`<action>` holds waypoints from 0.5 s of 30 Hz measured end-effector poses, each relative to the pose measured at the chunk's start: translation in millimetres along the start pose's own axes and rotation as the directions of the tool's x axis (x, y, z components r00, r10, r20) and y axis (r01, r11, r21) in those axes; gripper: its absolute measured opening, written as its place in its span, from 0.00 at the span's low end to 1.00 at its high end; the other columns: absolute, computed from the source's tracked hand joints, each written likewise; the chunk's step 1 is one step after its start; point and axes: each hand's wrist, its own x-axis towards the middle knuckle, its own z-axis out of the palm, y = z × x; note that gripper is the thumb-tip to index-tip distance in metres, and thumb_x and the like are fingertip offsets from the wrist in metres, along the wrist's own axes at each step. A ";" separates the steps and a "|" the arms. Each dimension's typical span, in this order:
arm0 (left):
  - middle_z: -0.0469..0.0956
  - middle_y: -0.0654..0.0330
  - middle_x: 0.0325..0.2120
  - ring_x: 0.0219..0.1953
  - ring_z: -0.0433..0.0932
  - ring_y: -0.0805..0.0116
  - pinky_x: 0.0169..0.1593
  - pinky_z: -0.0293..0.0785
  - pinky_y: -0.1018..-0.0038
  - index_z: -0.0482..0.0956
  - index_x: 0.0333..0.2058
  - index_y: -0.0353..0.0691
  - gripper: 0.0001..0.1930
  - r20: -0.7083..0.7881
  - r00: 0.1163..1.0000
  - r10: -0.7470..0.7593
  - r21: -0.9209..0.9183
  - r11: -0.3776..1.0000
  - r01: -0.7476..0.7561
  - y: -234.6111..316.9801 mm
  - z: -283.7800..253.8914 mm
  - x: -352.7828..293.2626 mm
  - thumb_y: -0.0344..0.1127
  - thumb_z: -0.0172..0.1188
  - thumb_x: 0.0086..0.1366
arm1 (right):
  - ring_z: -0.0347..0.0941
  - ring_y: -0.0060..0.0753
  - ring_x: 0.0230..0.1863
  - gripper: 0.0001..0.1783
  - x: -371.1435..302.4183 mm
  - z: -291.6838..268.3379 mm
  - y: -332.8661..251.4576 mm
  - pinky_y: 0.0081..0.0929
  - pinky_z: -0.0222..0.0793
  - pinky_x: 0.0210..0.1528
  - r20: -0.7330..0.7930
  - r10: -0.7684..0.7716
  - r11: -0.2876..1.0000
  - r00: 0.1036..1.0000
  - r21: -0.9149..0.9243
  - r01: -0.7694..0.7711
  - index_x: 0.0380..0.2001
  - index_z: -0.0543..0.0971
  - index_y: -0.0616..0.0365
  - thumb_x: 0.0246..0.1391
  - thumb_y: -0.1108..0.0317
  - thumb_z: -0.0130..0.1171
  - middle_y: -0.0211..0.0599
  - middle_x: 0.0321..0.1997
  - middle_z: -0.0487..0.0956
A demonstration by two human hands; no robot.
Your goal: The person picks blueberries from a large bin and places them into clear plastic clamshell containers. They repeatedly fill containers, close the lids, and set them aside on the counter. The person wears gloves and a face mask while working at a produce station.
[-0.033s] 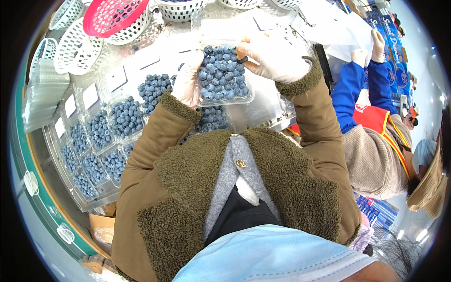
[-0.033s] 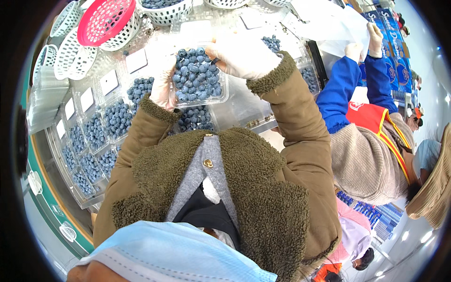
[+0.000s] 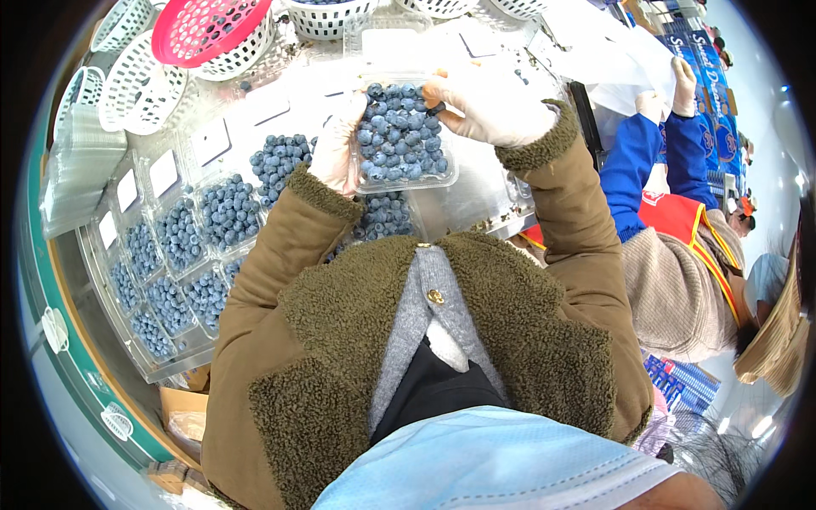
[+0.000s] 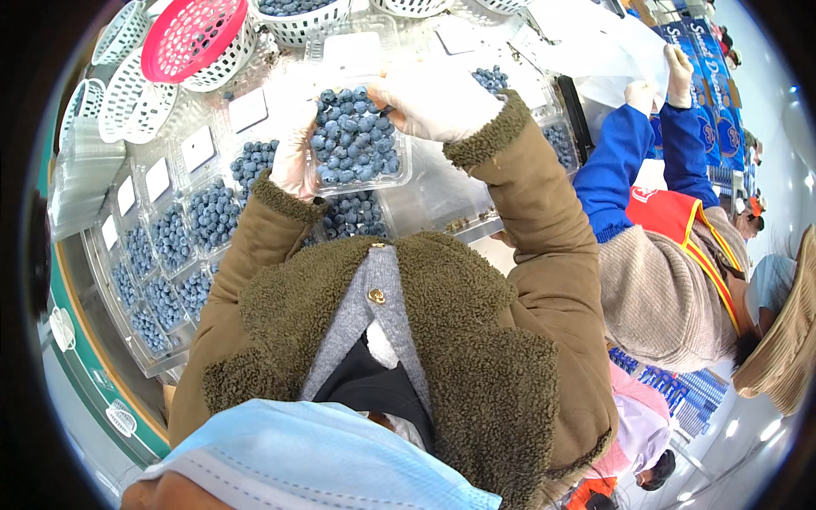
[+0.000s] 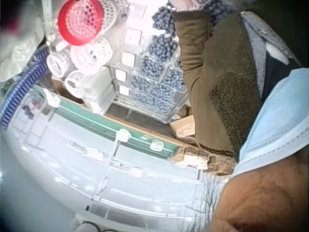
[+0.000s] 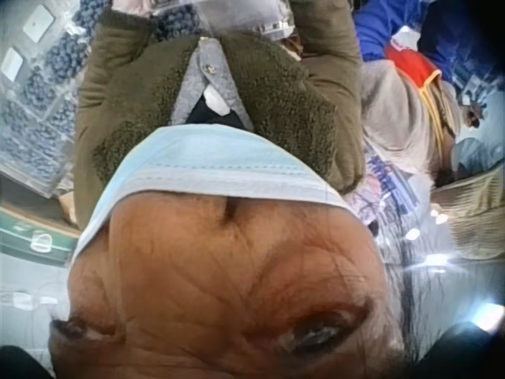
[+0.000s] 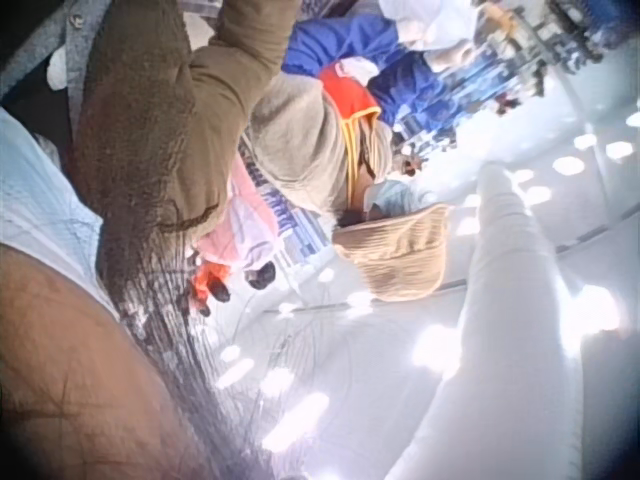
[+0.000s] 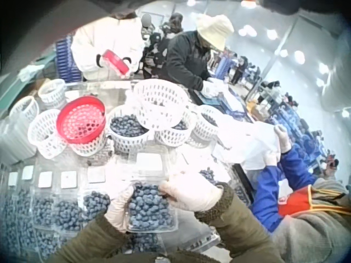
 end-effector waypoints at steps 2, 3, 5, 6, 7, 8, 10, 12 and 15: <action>0.78 0.47 0.55 0.52 0.83 0.54 0.53 0.85 0.53 0.69 0.62 0.35 0.30 -0.013 1.000 -0.006 -0.022 1.000 0.006 5.1 -3.8 -2.8 0.52 0.60 0.72 | 0.77 0.29 0.31 0.09 12.2 -5.0 -0.1 0.27 0.75 0.34 0.111 -0.284 0.807 0.952 -0.508 0.300 0.44 0.79 0.56 0.63 0.67 0.62 0.32 0.31 0.79; 0.78 0.46 0.55 0.53 0.83 0.53 0.54 0.85 0.52 0.69 0.62 0.34 0.31 -0.007 1.000 -0.027 -0.035 0.999 0.027 8.4 -5.9 -4.6 0.53 0.60 0.72 | 0.79 0.30 0.35 0.10 17.2 -8.4 -3.0 0.27 0.77 0.38 0.225 -0.379 0.599 0.898 -0.680 0.423 0.45 0.79 0.55 0.61 0.69 0.63 0.32 0.35 0.81; 0.77 0.45 0.56 0.54 0.82 0.51 0.56 0.83 0.49 0.69 0.63 0.34 0.33 0.000 0.998 -0.055 -0.069 0.996 0.055 12.7 -8.9 -6.6 0.55 0.59 0.72 | 0.78 0.27 0.32 0.09 40.9 -10.6 -12.6 0.27 0.76 0.33 0.117 -0.339 0.829 0.933 -0.432 0.356 0.43 0.78 0.56 0.64 0.65 0.62 0.30 0.32 0.79; 0.77 0.44 0.57 0.55 0.81 0.50 0.57 0.82 0.48 0.69 0.63 0.33 0.33 0.000 0.997 -0.071 -0.086 0.994 0.071 13.4 -9.9 -6.8 0.56 0.59 0.72 | 0.80 0.29 0.38 0.14 60.3 -19.8 -20.3 0.26 0.77 0.36 0.146 -0.342 0.763 0.928 -0.533 0.365 0.49 0.77 0.56 0.63 0.65 0.63 0.32 0.41 0.80; 0.77 0.43 0.57 0.56 0.80 0.50 0.58 0.81 0.47 0.69 0.63 0.33 0.34 0.045 0.996 -0.079 -0.122 0.989 0.084 13.6 -11.0 -6.5 0.57 0.58 0.72 | 0.80 0.34 0.40 0.18 76.9 -25.7 -27.4 0.30 0.77 0.39 0.085 -0.364 0.744 0.928 -0.572 0.345 0.53 0.77 0.54 0.60 0.67 0.63 0.35 0.42 0.80; 0.75 0.43 0.59 0.58 0.79 0.49 0.61 0.78 0.45 0.69 0.63 0.33 0.34 -0.031 0.996 -0.080 -0.060 0.995 0.078 12.4 -11.9 -6.1 0.58 0.57 0.72 | 0.80 0.39 0.41 0.22 93.5 -31.6 -33.3 0.33 0.77 0.41 0.004 -0.537 0.661 0.844 -0.619 0.424 0.56 0.77 0.52 0.57 0.68 0.64 0.38 0.43 0.81; 0.75 0.46 0.60 0.59 0.78 0.53 0.62 0.78 0.51 0.70 0.62 0.34 0.32 -0.079 0.997 0.011 0.007 1.000 -0.011 9.9 -14.5 -5.4 0.54 0.60 0.71 | 0.80 0.47 0.38 0.25 112.6 -42.7 -36.8 0.40 0.77 0.41 -0.226 -0.697 0.588 0.680 -0.724 0.362 0.56 0.79 0.51 0.52 0.71 0.63 0.44 0.37 0.81; 0.71 0.50 0.63 0.63 0.72 0.61 0.66 0.72 0.61 0.71 0.62 0.35 0.30 -0.275 0.944 0.181 0.156 0.977 -0.142 8.8 -18.8 -5.0 0.49 0.64 0.71 | 0.81 0.42 0.39 0.24 112.5 -49.7 -27.3 0.36 0.78 0.40 -0.315 -0.654 0.595 0.688 -0.775 0.211 0.57 0.78 0.53 0.55 0.71 0.63 0.44 0.42 0.83; 0.70 0.51 0.62 0.65 0.68 0.67 0.65 0.71 0.68 0.73 0.60 0.35 0.28 -0.298 0.939 0.170 0.196 0.974 -0.114 11.0 -27.1 -11.0 0.49 0.64 0.70 | 0.80 0.34 0.42 0.25 79.5 -38.2 10.8 0.33 0.78 0.43 -0.562 -0.590 0.801 0.579 -0.494 0.337 0.60 0.75 0.56 0.59 0.69 0.63 0.41 0.46 0.82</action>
